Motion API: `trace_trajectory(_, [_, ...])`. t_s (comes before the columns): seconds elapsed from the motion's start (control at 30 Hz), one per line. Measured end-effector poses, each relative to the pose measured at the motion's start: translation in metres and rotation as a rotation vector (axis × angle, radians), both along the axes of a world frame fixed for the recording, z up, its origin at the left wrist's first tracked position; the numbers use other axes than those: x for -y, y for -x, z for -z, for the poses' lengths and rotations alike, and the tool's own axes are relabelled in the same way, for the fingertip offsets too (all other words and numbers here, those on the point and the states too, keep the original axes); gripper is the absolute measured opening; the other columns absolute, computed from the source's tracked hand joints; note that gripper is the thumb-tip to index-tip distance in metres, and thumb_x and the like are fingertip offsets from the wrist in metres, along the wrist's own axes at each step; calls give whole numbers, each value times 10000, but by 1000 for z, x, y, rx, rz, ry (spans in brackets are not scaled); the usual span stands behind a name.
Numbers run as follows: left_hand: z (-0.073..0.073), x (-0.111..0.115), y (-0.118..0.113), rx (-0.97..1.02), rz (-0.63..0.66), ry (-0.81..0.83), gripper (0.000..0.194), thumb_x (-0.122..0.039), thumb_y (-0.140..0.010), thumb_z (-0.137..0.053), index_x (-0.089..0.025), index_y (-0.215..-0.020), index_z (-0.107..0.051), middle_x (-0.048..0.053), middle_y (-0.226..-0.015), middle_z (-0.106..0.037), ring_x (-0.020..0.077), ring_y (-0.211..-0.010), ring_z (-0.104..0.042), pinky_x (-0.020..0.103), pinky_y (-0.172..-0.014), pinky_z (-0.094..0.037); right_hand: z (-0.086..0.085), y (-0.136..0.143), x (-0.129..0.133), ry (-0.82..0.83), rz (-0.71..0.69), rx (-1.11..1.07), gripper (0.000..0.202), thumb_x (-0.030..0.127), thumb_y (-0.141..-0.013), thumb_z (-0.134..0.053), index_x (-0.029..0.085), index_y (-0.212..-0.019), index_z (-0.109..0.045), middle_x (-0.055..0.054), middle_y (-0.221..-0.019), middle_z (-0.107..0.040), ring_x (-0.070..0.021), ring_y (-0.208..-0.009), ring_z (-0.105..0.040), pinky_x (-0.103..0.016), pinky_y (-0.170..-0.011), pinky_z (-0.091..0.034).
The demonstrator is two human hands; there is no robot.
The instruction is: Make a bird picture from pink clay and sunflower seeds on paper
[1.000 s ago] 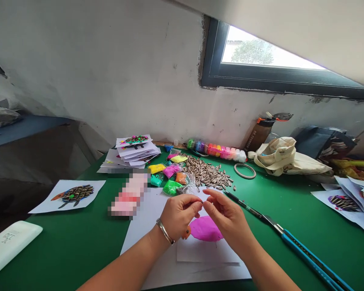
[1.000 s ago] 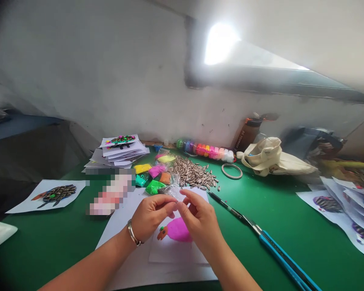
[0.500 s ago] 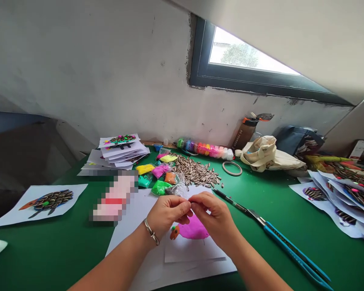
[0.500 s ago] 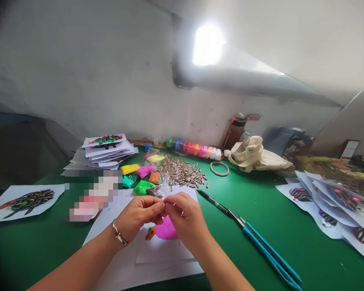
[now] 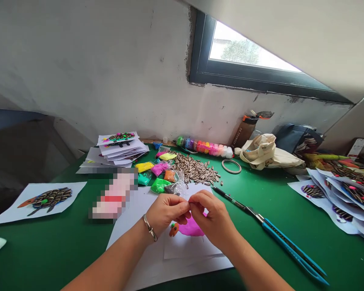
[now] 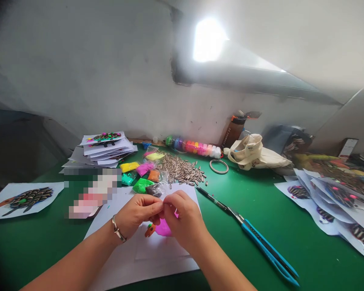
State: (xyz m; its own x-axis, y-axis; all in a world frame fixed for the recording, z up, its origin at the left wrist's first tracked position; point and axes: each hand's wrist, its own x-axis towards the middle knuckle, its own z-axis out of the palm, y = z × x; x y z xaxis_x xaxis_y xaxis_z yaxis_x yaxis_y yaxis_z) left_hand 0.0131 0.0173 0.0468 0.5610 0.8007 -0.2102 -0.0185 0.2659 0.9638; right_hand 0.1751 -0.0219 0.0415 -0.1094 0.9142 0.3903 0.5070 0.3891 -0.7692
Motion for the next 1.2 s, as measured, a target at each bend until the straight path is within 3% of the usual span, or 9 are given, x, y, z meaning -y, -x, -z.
trace_trajectory(0.2, [2,-2,1,-16,-19,34,400,-519,-650,-768,-128,-676,-689,28,-647,-634,120,-567,-556,252,-596,-468,5,-1,-2,32,-27,-89,241,167,-857,-503,246,-1016,-664,-45,-878,-650,-156,-736,-592,-266,-622,-467])
trace_trajectory(0.33, [3,-3,1,-19,-28,63,410,-523,-628,-788,-126,-678,-698,31,-643,-648,117,-566,-562,255,-603,-471,4,-3,-3,35,-64,-47,213,173,-876,-503,249,-872,-702,-40,-837,-647,-163,-760,-595,-270,-648,-461])
trace_trajectory(0.6, [5,-4,3,-38,-46,48,365,-481,-642,-778,-126,-687,-701,37,-657,-664,113,-562,-564,254,-599,-473,2,-3,-2,31,-40,66,186,143,-872,-513,238,-863,-673,-24,-795,-635,-152,-714,-558,-260,-624,-413])
trace_trajectory(0.77, [5,-2,2,-50,-25,53,286,-402,-660,-743,-125,-624,-679,24,-600,-622,110,-514,-526,229,-478,-435,2,-2,0,48,-20,163,177,139,-879,-499,221,-793,-631,-12,-747,-587,-143,-691,-523,-253,-610,-378])
trace_trajectory(1.0, [9,-3,4,-79,-3,70,335,-445,-641,-771,-121,-664,-690,29,-605,-635,119,-516,-550,234,-470,-447,1,-8,-1,132,-98,180,191,101,-866,-517,227,-813,-651,9,-749,-593,-122,-683,-528,-227,-609,-375])
trace_trajectory(1.2, [10,-3,3,-44,21,74,346,-445,-623,-789,-114,-646,-689,28,-587,-627,112,-496,-537,219,-439,-433,0,-8,3,107,-58,271,160,129,-885,-512,212,-827,-636,2,-767,-580,-125,-692,-516,-234,-619,-366])
